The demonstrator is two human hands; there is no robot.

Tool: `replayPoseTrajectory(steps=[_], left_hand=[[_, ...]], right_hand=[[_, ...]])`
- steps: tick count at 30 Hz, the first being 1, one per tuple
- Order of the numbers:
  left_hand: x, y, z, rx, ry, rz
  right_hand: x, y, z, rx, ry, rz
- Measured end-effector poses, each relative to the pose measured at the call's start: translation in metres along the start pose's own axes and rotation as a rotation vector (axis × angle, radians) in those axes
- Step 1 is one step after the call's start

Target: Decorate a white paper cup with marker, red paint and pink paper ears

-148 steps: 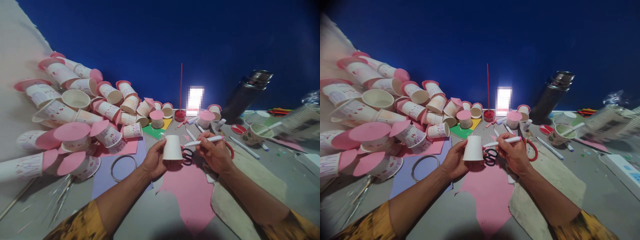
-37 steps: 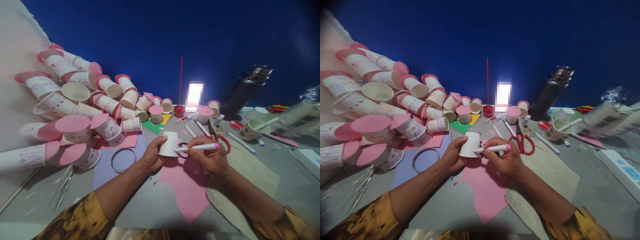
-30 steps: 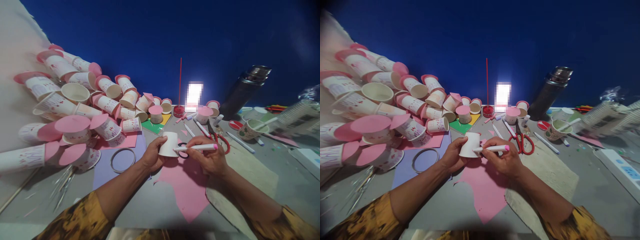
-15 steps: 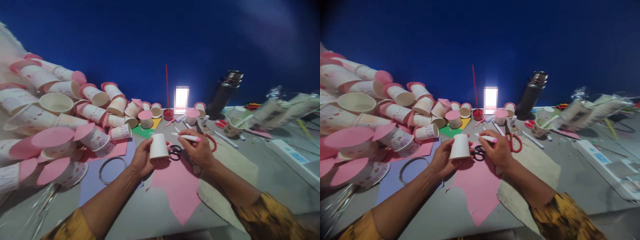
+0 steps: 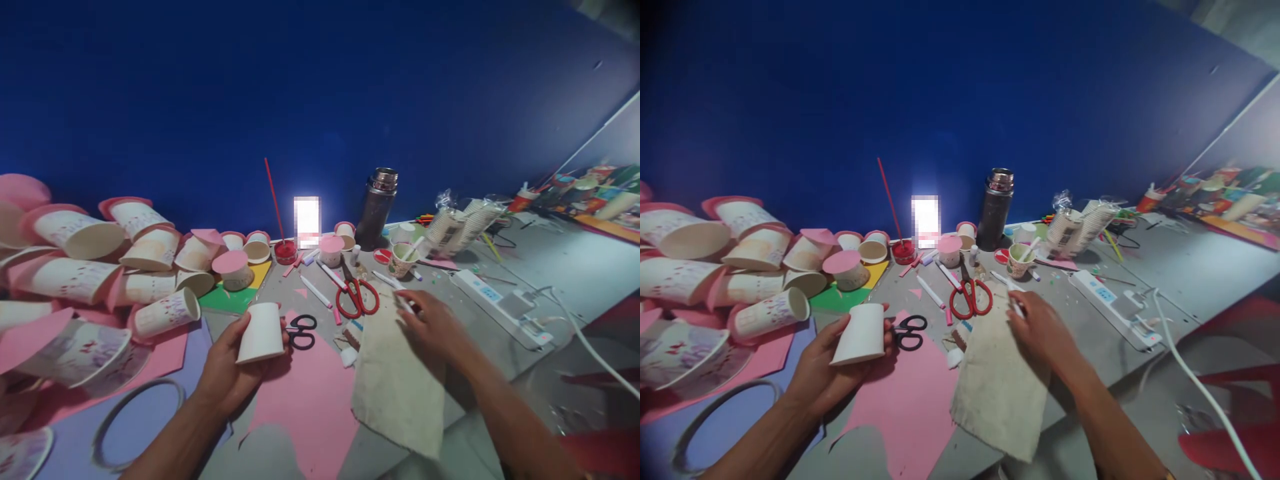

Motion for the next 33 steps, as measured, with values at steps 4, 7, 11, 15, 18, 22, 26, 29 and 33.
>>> replayPoseTrajectory(steps=[4,7,11,15,18,22,26,29,33], left_hand=[[0.003,0.0,-0.001,-0.01,0.013,0.015],[0.004,0.0,-0.002,-0.025,0.006,0.024],[0.002,0.0,-0.001,-0.027,0.009,0.031],[-0.001,0.001,0.001,-0.033,0.026,0.046],[-0.002,0.001,0.001,-0.029,0.034,0.055],[-0.001,0.001,0.0,-0.035,0.027,0.08],[0.0,-0.001,-0.002,-0.04,0.013,0.069],[0.001,-0.001,-0.002,-0.04,-0.003,0.05],[0.001,0.0,-0.001,-0.05,0.005,0.046]], right_hand=[[-0.025,-0.064,0.019,0.177,-0.132,-0.279],[-0.04,-0.083,0.036,0.257,-0.15,-0.388],[-0.044,-0.087,0.057,0.279,-0.085,-0.449],[-0.039,-0.081,0.069,0.253,-0.047,-0.46],[-0.032,-0.076,0.077,0.284,-0.001,-0.469],[-0.021,-0.07,0.092,0.297,0.04,-0.49],[-0.018,-0.069,0.099,0.335,0.059,-0.501],[-0.031,-0.074,0.086,0.397,0.019,-0.516],[-0.048,-0.086,0.049,0.5,-0.052,-0.551]])
Point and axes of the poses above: each hand's wrist, its own z-axis towards the middle knuckle, its own x-axis out of the palm, y = z × x, the point moved 5 cm from there along z, towards the middle knuckle, and after that the axes turned 5 degrees about x, right-handed, at the moved point
